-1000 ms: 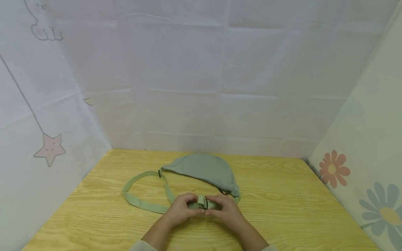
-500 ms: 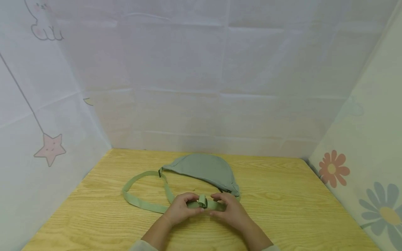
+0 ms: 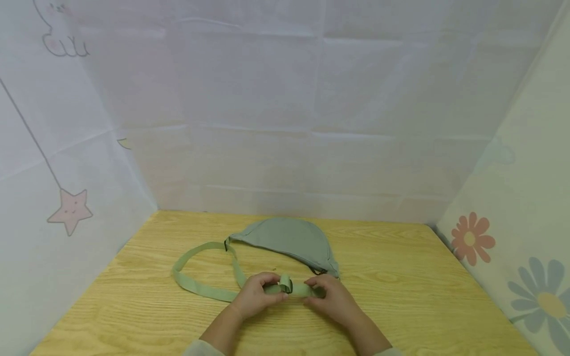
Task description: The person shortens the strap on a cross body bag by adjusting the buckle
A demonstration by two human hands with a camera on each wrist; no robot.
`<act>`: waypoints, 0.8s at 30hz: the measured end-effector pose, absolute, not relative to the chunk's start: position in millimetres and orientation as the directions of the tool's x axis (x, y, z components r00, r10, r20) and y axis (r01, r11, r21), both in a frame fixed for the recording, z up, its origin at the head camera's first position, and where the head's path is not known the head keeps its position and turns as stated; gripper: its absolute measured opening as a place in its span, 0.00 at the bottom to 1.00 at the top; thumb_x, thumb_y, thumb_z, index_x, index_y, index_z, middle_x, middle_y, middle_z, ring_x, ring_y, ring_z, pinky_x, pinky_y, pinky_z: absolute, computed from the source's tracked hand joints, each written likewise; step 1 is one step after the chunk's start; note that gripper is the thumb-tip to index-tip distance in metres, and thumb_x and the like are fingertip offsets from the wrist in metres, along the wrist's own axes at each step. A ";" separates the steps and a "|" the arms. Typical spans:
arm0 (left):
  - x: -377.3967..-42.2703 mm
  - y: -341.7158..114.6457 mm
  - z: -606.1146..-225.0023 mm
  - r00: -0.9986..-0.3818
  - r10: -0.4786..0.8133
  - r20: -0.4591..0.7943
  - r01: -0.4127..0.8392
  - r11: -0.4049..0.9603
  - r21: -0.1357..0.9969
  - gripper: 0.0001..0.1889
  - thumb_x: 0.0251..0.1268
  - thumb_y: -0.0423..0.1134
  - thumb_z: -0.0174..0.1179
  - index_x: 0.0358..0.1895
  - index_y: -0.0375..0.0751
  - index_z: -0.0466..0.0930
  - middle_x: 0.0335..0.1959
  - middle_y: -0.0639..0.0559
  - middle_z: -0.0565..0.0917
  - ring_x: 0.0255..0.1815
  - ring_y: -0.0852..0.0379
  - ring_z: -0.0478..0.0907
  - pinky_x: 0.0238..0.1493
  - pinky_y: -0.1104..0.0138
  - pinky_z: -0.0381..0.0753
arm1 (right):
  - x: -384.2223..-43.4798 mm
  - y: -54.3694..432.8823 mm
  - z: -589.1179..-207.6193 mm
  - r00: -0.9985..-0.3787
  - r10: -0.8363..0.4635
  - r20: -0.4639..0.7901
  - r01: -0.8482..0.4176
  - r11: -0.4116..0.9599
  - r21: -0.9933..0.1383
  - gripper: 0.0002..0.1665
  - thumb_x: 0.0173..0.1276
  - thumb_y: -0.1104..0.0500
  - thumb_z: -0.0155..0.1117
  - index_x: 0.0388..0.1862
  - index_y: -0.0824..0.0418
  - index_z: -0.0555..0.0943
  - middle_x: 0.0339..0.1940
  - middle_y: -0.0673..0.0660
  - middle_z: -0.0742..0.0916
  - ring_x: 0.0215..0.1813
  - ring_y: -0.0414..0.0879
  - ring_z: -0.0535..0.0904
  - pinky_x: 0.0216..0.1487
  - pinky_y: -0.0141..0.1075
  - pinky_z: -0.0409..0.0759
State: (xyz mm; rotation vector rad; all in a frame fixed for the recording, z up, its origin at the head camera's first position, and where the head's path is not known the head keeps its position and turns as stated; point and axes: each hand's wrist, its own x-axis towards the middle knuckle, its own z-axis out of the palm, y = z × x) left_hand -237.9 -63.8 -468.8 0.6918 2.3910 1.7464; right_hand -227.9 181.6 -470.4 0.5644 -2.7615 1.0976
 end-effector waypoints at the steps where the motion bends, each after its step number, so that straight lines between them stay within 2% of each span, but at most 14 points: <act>1: -238.2 -63.9 -468.7 -0.897 0.405 0.179 0.296 0.248 0.923 0.17 0.59 0.40 0.70 0.50 0.40 0.84 0.49 0.46 0.85 0.47 0.60 0.79 0.47 0.72 0.77 | -228.3 182.0 -470.2 -0.931 -0.280 0.235 -0.365 0.656 -0.660 0.21 0.54 0.48 0.77 0.47 0.51 0.85 0.49 0.48 0.86 0.53 0.49 0.80 0.55 0.43 0.78; 6: -239.9 -64.3 -469.2 -0.919 0.349 0.181 0.281 0.262 0.923 0.20 0.58 0.41 0.71 0.52 0.36 0.82 0.46 0.44 0.85 0.43 0.62 0.78 0.42 0.73 0.76 | -230.3 183.8 -468.8 -0.945 -0.239 0.225 -0.326 0.599 -0.732 0.24 0.53 0.48 0.76 0.50 0.50 0.85 0.51 0.48 0.86 0.56 0.50 0.80 0.59 0.47 0.76; 11: -241.2 -64.2 -470.0 -0.932 0.325 0.161 0.244 0.235 0.941 0.21 0.57 0.42 0.71 0.52 0.36 0.81 0.41 0.44 0.84 0.37 0.61 0.76 0.38 0.72 0.76 | -229.8 184.4 -467.6 -0.950 -0.233 0.208 -0.306 0.566 -0.765 0.22 0.55 0.49 0.75 0.50 0.49 0.85 0.49 0.44 0.86 0.56 0.46 0.79 0.60 0.43 0.75; 19: -240.6 -62.8 -470.8 -0.930 0.320 0.181 0.267 0.252 0.930 0.22 0.58 0.44 0.71 0.52 0.36 0.82 0.52 0.42 0.84 0.55 0.48 0.78 0.53 0.70 0.76 | -227.8 181.4 -464.6 -0.952 -0.222 0.213 -0.302 0.536 -0.788 0.21 0.56 0.50 0.75 0.49 0.50 0.86 0.47 0.45 0.86 0.55 0.44 0.78 0.60 0.42 0.74; 24: -240.0 -60.5 -470.5 -0.921 0.333 0.204 0.295 0.249 0.922 0.18 0.57 0.42 0.71 0.49 0.36 0.84 0.51 0.42 0.85 0.56 0.50 0.78 0.54 0.72 0.75 | -228.5 179.9 -465.3 -0.944 -0.238 0.229 -0.323 0.530 -0.784 0.21 0.56 0.50 0.75 0.49 0.52 0.86 0.48 0.47 0.86 0.54 0.43 0.79 0.59 0.40 0.74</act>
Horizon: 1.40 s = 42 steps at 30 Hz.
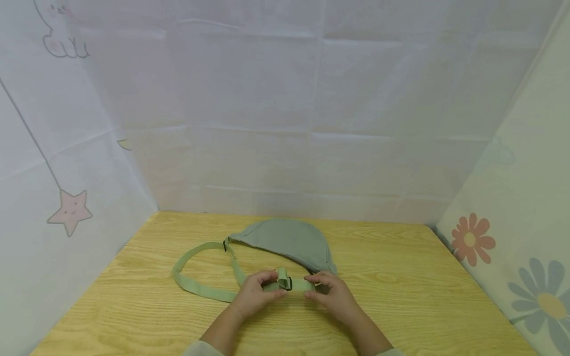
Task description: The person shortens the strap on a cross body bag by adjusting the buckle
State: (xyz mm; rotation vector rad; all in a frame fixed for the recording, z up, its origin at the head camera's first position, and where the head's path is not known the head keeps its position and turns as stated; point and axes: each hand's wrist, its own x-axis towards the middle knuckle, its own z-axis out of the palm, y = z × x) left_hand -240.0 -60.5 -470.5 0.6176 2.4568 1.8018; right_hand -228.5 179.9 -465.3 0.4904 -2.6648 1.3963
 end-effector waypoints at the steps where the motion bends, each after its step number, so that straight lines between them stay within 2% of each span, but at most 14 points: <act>1: -240.0 -60.2 -470.8 -0.919 0.336 0.207 0.299 0.250 0.921 0.18 0.57 0.41 0.71 0.49 0.37 0.85 0.50 0.43 0.85 0.55 0.52 0.79 0.53 0.72 0.75 | -228.4 179.9 -465.6 -0.942 -0.242 0.231 -0.328 0.527 -0.784 0.22 0.56 0.50 0.75 0.50 0.53 0.86 0.48 0.47 0.86 0.53 0.43 0.78 0.59 0.40 0.74; 7: -241.2 -56.6 -472.6 -0.898 0.388 0.207 0.318 0.247 0.915 0.17 0.57 0.42 0.71 0.48 0.39 0.85 0.47 0.46 0.86 0.46 0.65 0.78 0.48 0.73 0.75 | -227.7 180.3 -466.0 -0.939 -0.258 0.229 -0.335 0.520 -0.786 0.24 0.55 0.48 0.75 0.50 0.53 0.86 0.47 0.44 0.86 0.52 0.38 0.77 0.58 0.38 0.74; 10: -241.3 -54.2 -473.4 -0.891 0.403 0.208 0.323 0.242 0.915 0.17 0.57 0.43 0.71 0.48 0.40 0.85 0.48 0.47 0.86 0.45 0.69 0.77 0.49 0.73 0.75 | -227.9 179.7 -466.1 -0.933 -0.271 0.236 -0.349 0.526 -0.776 0.24 0.55 0.47 0.74 0.50 0.54 0.86 0.47 0.45 0.86 0.52 0.38 0.78 0.58 0.38 0.74; 19: -241.7 -46.7 -474.7 -0.881 0.417 0.222 0.343 0.241 0.908 0.16 0.57 0.42 0.71 0.48 0.40 0.85 0.48 0.46 0.86 0.47 0.68 0.78 0.49 0.73 0.75 | -226.8 177.0 -464.0 -0.909 -0.308 0.282 -0.412 0.551 -0.725 0.26 0.53 0.47 0.74 0.50 0.56 0.86 0.45 0.48 0.87 0.50 0.43 0.80 0.55 0.36 0.77; 27: -240.8 -42.0 -473.7 -0.870 0.436 0.231 0.361 0.242 0.901 0.15 0.58 0.41 0.71 0.48 0.42 0.86 0.49 0.47 0.86 0.48 0.67 0.77 0.50 0.72 0.75 | -225.6 174.0 -464.9 -0.904 -0.322 0.281 -0.420 0.548 -0.723 0.35 0.51 0.47 0.75 0.58 0.57 0.82 0.50 0.51 0.86 0.50 0.47 0.81 0.53 0.38 0.79; 32: -241.8 -40.9 -474.6 -0.872 0.434 0.227 0.357 0.245 0.902 0.15 0.58 0.38 0.70 0.49 0.40 0.85 0.49 0.46 0.86 0.46 0.68 0.77 0.48 0.71 0.76 | -225.7 174.0 -465.9 -0.895 -0.337 0.292 -0.440 0.565 -0.698 0.35 0.52 0.46 0.75 0.57 0.59 0.82 0.50 0.52 0.86 0.50 0.49 0.81 0.53 0.39 0.79; 36: -242.5 -42.2 -475.8 -0.871 0.437 0.224 0.356 0.249 0.900 0.15 0.59 0.41 0.70 0.48 0.41 0.85 0.49 0.47 0.86 0.47 0.65 0.78 0.48 0.72 0.76 | -226.4 175.4 -467.5 -0.883 -0.356 0.306 -0.465 0.577 -0.671 0.34 0.52 0.46 0.77 0.56 0.61 0.82 0.50 0.53 0.87 0.52 0.51 0.81 0.53 0.41 0.80; 39: -241.6 -43.3 -475.0 -0.871 0.440 0.220 0.358 0.260 0.897 0.16 0.58 0.43 0.70 0.48 0.42 0.85 0.49 0.48 0.86 0.48 0.64 0.79 0.48 0.72 0.76 | -227.0 177.4 -469.8 -0.870 -0.365 0.331 -0.492 0.607 -0.624 0.32 0.52 0.46 0.78 0.54 0.59 0.83 0.49 0.51 0.87 0.52 0.50 0.81 0.53 0.42 0.80; 42: -241.2 -43.6 -474.8 -0.873 0.436 0.220 0.356 0.261 0.897 0.16 0.58 0.44 0.71 0.48 0.43 0.85 0.48 0.48 0.86 0.47 0.65 0.79 0.48 0.72 0.76 | -228.1 179.8 -472.4 -0.838 -0.379 0.393 -0.541 0.669 -0.509 0.31 0.49 0.44 0.79 0.51 0.55 0.85 0.48 0.48 0.88 0.51 0.47 0.80 0.54 0.45 0.77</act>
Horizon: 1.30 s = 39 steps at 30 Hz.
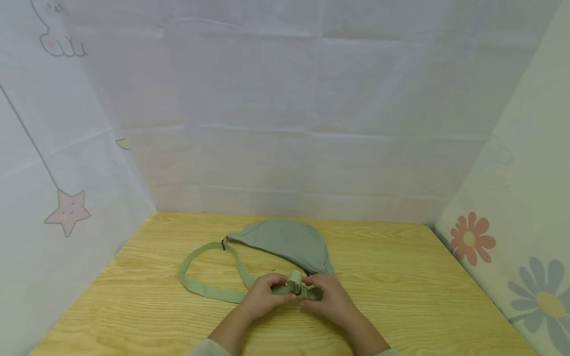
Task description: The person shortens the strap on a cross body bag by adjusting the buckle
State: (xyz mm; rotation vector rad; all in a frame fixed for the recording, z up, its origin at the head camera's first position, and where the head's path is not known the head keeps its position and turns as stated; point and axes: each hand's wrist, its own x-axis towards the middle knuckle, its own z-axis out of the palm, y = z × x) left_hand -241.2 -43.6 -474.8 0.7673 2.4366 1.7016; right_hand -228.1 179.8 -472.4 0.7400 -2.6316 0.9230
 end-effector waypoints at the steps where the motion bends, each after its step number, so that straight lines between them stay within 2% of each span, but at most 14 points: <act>1: -241.1 -43.6 -474.4 -0.874 0.434 0.219 0.355 0.263 0.897 0.16 0.58 0.43 0.71 0.48 0.43 0.86 0.48 0.48 0.86 0.47 0.64 0.79 0.47 0.72 0.76 | -228.5 180.7 -472.8 -0.825 -0.386 0.413 -0.555 0.692 -0.462 0.30 0.48 0.44 0.79 0.50 0.54 0.85 0.47 0.47 0.88 0.51 0.46 0.80 0.55 0.47 0.76; 4: -240.8 -43.3 -473.4 -0.879 0.426 0.213 0.347 0.266 0.899 0.15 0.58 0.42 0.71 0.48 0.42 0.86 0.48 0.48 0.86 0.47 0.61 0.80 0.47 0.72 0.77 | -229.7 183.5 -473.2 -0.799 -0.404 0.446 -0.568 0.752 -0.336 0.28 0.46 0.43 0.80 0.47 0.51 0.86 0.44 0.44 0.88 0.49 0.44 0.79 0.57 0.51 0.72; 7: -241.0 -42.9 -472.2 -0.884 0.419 0.208 0.341 0.274 0.899 0.15 0.58 0.41 0.71 0.48 0.41 0.85 0.48 0.47 0.86 0.48 0.57 0.81 0.47 0.71 0.77 | -230.5 187.6 -471.8 -0.800 -0.411 0.437 -0.552 0.789 -0.269 0.27 0.45 0.43 0.80 0.45 0.50 0.86 0.42 0.44 0.88 0.48 0.43 0.78 0.60 0.53 0.69; 17: -242.3 -42.9 -474.0 -0.887 0.411 0.211 0.346 0.288 0.893 0.17 0.58 0.43 0.71 0.48 0.40 0.85 0.47 0.47 0.86 0.47 0.59 0.80 0.46 0.72 0.77 | -234.7 200.1 -473.4 -0.821 -0.402 0.406 -0.523 0.814 -0.253 0.25 0.44 0.44 0.80 0.43 0.48 0.87 0.41 0.43 0.88 0.48 0.43 0.77 0.63 0.56 0.67; 19: -242.9 -43.2 -474.1 -0.889 0.408 0.209 0.344 0.292 0.892 0.17 0.58 0.43 0.71 0.48 0.40 0.85 0.47 0.47 0.86 0.47 0.60 0.80 0.46 0.72 0.76 | -235.3 201.3 -474.0 -0.828 -0.392 0.401 -0.520 0.805 -0.287 0.24 0.46 0.45 0.80 0.43 0.48 0.87 0.41 0.43 0.88 0.48 0.43 0.77 0.63 0.56 0.68; 22: -243.3 -44.5 -473.7 -0.894 0.399 0.206 0.337 0.293 0.895 0.16 0.58 0.42 0.71 0.48 0.40 0.85 0.46 0.47 0.86 0.45 0.62 0.78 0.45 0.73 0.75 | -235.7 202.8 -473.4 -0.862 -0.348 0.368 -0.487 0.771 -0.411 0.22 0.47 0.45 0.80 0.42 0.48 0.87 0.42 0.43 0.87 0.49 0.43 0.77 0.61 0.52 0.71; 26: -242.7 -47.1 -472.3 -0.897 0.386 0.214 0.328 0.256 0.909 0.14 0.58 0.41 0.71 0.46 0.41 0.85 0.44 0.47 0.85 0.41 0.64 0.76 0.42 0.73 0.74 | -236.2 204.0 -469.4 -0.921 -0.271 0.280 -0.389 0.678 -0.624 0.21 0.48 0.47 0.80 0.42 0.49 0.87 0.44 0.45 0.85 0.50 0.43 0.76 0.54 0.40 0.75; 29: -241.6 -48.9 -471.6 -0.895 0.383 0.226 0.327 0.222 0.918 0.15 0.57 0.40 0.71 0.47 0.42 0.85 0.45 0.47 0.85 0.42 0.64 0.76 0.43 0.72 0.74 | -237.1 203.8 -465.8 -0.948 -0.233 0.216 -0.316 0.626 -0.712 0.19 0.49 0.50 0.80 0.42 0.50 0.87 0.43 0.47 0.84 0.49 0.43 0.75 0.50 0.34 0.74; 33: -241.2 -50.2 -471.8 -0.894 0.383 0.233 0.332 0.216 0.918 0.16 0.58 0.40 0.71 0.49 0.41 0.85 0.47 0.47 0.85 0.45 0.65 0.76 0.46 0.72 0.75 | -236.5 202.3 -462.2 -0.970 -0.188 0.151 -0.235 0.589 -0.773 0.17 0.50 0.51 0.80 0.40 0.49 0.87 0.45 0.48 0.85 0.50 0.43 0.74 0.50 0.35 0.73; 37: -242.5 -49.7 -473.3 -0.894 0.382 0.232 0.340 0.244 0.908 0.15 0.58 0.42 0.71 0.48 0.42 0.85 0.46 0.48 0.86 0.44 0.66 0.77 0.47 0.72 0.75 | -235.4 200.6 -461.6 -0.975 -0.175 0.134 -0.211 0.561 -0.800 0.17 0.51 0.52 0.80 0.40 0.49 0.86 0.45 0.48 0.84 0.52 0.44 0.74 0.52 0.36 0.73; 39: -243.1 -49.0 -474.0 -0.896 0.381 0.229 0.342 0.261 0.903 0.15 0.58 0.43 0.71 0.48 0.43 0.85 0.46 0.49 0.86 0.46 0.65 0.78 0.55 0.69 0.74 | -235.4 199.7 -462.2 -0.974 -0.179 0.137 -0.216 0.561 -0.799 0.17 0.51 0.52 0.79 0.41 0.49 0.87 0.45 0.47 0.85 0.52 0.44 0.74 0.52 0.35 0.73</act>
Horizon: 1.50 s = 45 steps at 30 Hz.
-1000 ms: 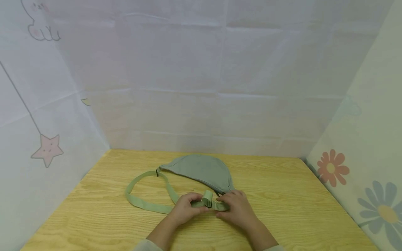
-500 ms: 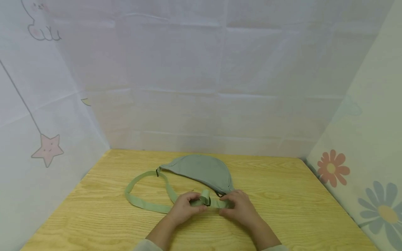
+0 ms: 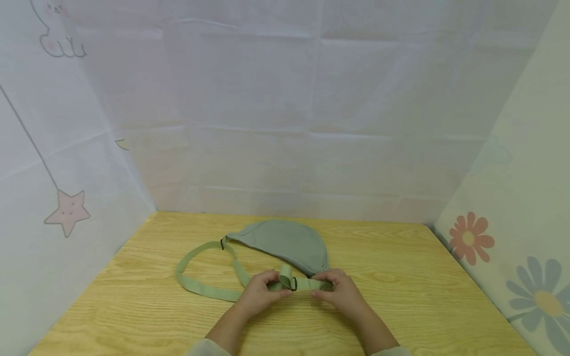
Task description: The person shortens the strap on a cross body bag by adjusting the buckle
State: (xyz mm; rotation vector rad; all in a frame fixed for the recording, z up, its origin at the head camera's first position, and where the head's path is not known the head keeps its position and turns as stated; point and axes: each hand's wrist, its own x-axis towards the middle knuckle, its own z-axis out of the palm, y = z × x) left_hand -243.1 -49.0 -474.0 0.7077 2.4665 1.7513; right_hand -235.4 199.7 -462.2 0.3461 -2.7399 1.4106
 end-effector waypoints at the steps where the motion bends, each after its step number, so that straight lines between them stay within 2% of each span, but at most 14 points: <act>1: -243.3 -48.6 -474.3 -0.895 0.382 0.230 0.345 0.268 0.899 0.15 0.58 0.43 0.71 0.48 0.43 0.85 0.46 0.50 0.87 0.47 0.64 0.78 0.59 0.67 0.73 | -235.3 199.4 -462.5 -0.973 -0.183 0.140 -0.221 0.561 -0.798 0.17 0.51 0.51 0.79 0.41 0.49 0.87 0.45 0.47 0.85 0.52 0.44 0.74 0.52 0.34 0.73; 3: -243.5 -47.9 -474.7 -0.895 0.384 0.227 0.347 0.279 0.895 0.15 0.58 0.44 0.70 0.47 0.44 0.85 0.46 0.51 0.87 0.49 0.63 0.79 0.65 0.64 0.70 | -235.3 198.7 -463.2 -0.972 -0.188 0.141 -0.225 0.567 -0.792 0.17 0.52 0.51 0.79 0.42 0.49 0.86 0.45 0.46 0.85 0.52 0.44 0.74 0.52 0.34 0.73; 5: -243.3 -47.5 -474.9 -0.896 0.384 0.224 0.343 0.278 0.897 0.15 0.58 0.44 0.70 0.47 0.44 0.85 0.46 0.51 0.87 0.50 0.63 0.79 0.66 0.64 0.69 | -234.8 198.2 -463.3 -0.971 -0.192 0.144 -0.230 0.573 -0.787 0.17 0.52 0.50 0.79 0.42 0.48 0.86 0.44 0.45 0.85 0.51 0.43 0.74 0.53 0.34 0.73; 9: -243.1 -47.0 -475.2 -0.898 0.375 0.229 0.331 0.237 0.913 0.14 0.58 0.42 0.70 0.46 0.43 0.85 0.46 0.48 0.86 0.47 0.65 0.77 0.52 0.70 0.74 | -233.5 196.4 -461.7 -0.963 -0.208 0.170 -0.262 0.588 -0.765 0.17 0.52 0.51 0.78 0.42 0.50 0.87 0.44 0.45 0.85 0.50 0.43 0.75 0.53 0.34 0.74; 11: -243.4 -46.8 -475.8 -0.899 0.368 0.238 0.332 0.217 0.918 0.13 0.58 0.42 0.71 0.45 0.43 0.86 0.46 0.47 0.86 0.46 0.66 0.77 0.49 0.72 0.74 | -232.4 195.3 -460.2 -0.958 -0.220 0.182 -0.279 0.595 -0.754 0.17 0.52 0.51 0.79 0.42 0.50 0.87 0.44 0.46 0.85 0.49 0.42 0.75 0.52 0.33 0.74; 22: -243.9 -44.3 -478.4 -0.881 0.402 0.249 0.352 0.206 0.913 0.13 0.57 0.41 0.71 0.44 0.41 0.85 0.45 0.45 0.86 0.44 0.69 0.76 0.47 0.72 0.75 | -230.8 192.6 -459.7 -0.935 -0.259 0.244 -0.353 0.596 -0.721 0.17 0.51 0.50 0.79 0.41 0.51 0.87 0.43 0.46 0.86 0.46 0.39 0.75 0.48 0.31 0.74; 29: -243.6 -43.8 -476.7 -0.881 0.404 0.246 0.353 0.216 0.910 0.14 0.57 0.42 0.71 0.45 0.42 0.86 0.44 0.47 0.86 0.43 0.70 0.76 0.47 0.73 0.74 | -230.1 192.0 -460.4 -0.935 -0.258 0.244 -0.352 0.593 -0.724 0.18 0.51 0.49 0.79 0.41 0.49 0.87 0.43 0.44 0.86 0.46 0.38 0.75 0.49 0.31 0.75; 38: -244.4 -43.9 -475.7 -0.890 0.387 0.242 0.353 0.245 0.903 0.14 0.56 0.42 0.72 0.45 0.42 0.86 0.42 0.48 0.86 0.40 0.69 0.75 0.44 0.73 0.74 | -231.1 189.5 -460.4 -0.927 -0.268 0.262 -0.372 0.589 -0.717 0.17 0.51 0.50 0.79 0.41 0.51 0.87 0.44 0.46 0.87 0.47 0.39 0.75 0.49 0.31 0.75; 45: -241.9 -39.2 -473.3 -0.865 0.443 0.234 0.385 0.288 0.877 0.14 0.57 0.44 0.72 0.45 0.44 0.87 0.43 0.51 0.86 0.43 0.67 0.77 0.48 0.72 0.74 | -228.5 188.2 -458.9 -0.926 -0.294 0.239 -0.369 0.565 -0.738 0.20 0.50 0.48 0.79 0.42 0.51 0.88 0.45 0.46 0.86 0.49 0.41 0.75 0.52 0.31 0.75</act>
